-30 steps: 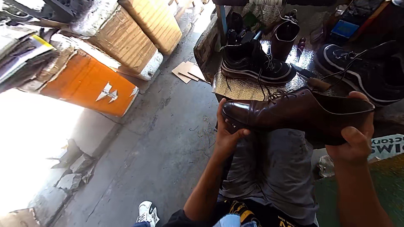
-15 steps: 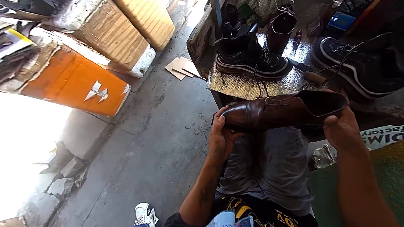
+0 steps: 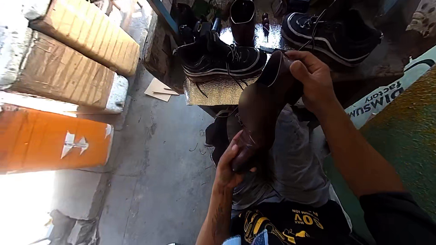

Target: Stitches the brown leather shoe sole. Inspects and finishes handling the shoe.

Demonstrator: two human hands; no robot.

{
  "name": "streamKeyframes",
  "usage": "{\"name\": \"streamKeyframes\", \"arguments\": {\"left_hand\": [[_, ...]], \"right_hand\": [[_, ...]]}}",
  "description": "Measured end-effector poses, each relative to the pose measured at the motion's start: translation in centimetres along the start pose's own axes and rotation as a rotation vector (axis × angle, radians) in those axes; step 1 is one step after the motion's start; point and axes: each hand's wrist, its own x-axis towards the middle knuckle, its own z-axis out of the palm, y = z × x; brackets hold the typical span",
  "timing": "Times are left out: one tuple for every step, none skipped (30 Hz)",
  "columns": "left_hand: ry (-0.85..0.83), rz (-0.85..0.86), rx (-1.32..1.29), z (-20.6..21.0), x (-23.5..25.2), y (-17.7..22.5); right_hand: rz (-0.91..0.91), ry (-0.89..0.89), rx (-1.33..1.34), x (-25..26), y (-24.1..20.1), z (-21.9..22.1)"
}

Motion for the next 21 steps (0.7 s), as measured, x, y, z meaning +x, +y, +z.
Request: {"name": "streamKeyframes", "arguments": {"left_hand": [[0.012,0.02,0.037,0.2,0.0,0.0],[0.028,0.053,0.06,0.3,0.1,0.1],[0.053,0.093,0.071,0.4,0.2,0.2],[0.082,0.129,0.08,0.5,0.3,0.3],[0.109,0.159,0.091,0.6,0.4,0.4],[0.13,0.183,0.099,0.7,0.6,0.6],[0.15,0.202,0.098,0.7,0.8,0.7],[0.167,0.218,0.103,0.6,0.9,0.8],[0.183,0.231,0.109,0.5,0.9,0.9],[0.197,0.239,0.115,0.4,0.8,1.1],[0.214,0.246,0.124,0.4,0.8,1.1],[0.232,0.251,0.127,0.4,0.7,1.2],[0.244,0.255,0.126,0.5,0.7,1.2],[0.253,0.263,0.123,0.6,0.7,1.2],[0.26,0.273,0.124,0.7,0.7,1.1],[0.261,0.288,0.132,0.8,0.9,1.1],[0.259,0.303,0.142,0.9,1.1,1.1],[0.272,0.323,0.151,1.0,1.2,1.0],[0.291,0.342,0.158,1.1,1.4,0.9],[0.309,0.358,0.16,1.2,1.6,0.8],[0.322,0.369,0.163,1.2,1.8,0.7]], "right_hand": [[-0.003,-0.002,0.016,0.0,0.3,0.1],[0.014,0.018,0.046,-0.4,0.4,0.3],[0.058,0.068,0.086,-0.9,0.4,0.8],[0.11,0.11,0.128,-1.5,0.4,1.4],[0.151,0.132,0.166,-2.4,0.6,1.9],[0.176,0.129,0.199,-3.3,0.9,2.4],[0.191,0.101,0.214,-4.3,1.3,2.9],[0.21,0.067,0.226,-5.2,1.6,3.4],[0.23,0.031,0.233,-6.1,1.9,3.9],[0.246,-0.005,0.235,-6.9,2.1,4.3],[0.255,-0.041,0.224,-7.7,2.1,4.7],[0.255,-0.078,0.206,-8.4,2.0,5.1],[0.24,-0.113,0.179,-9.0,1.9,5.5],[0.22,-0.152,0.138,-9.6,1.6,6.0],[0.189,-0.179,0.097,-10.1,1.5,6.5],[0.156,-0.202,0.053,-10.6,1.5,6.9],[0.126,-0.22,0.011,-11.0,1.5,7.4],[0.104,-0.238,-0.03,-11.5,1.6,7.8],[0.089,-0.255,-0.075,-12.0,1.7,8.2],[0.071,-0.276,-0.128,-12.6,1.9,8.6],[0.051,-0.29,-0.189,-13.1,2.1,8.9]]}}
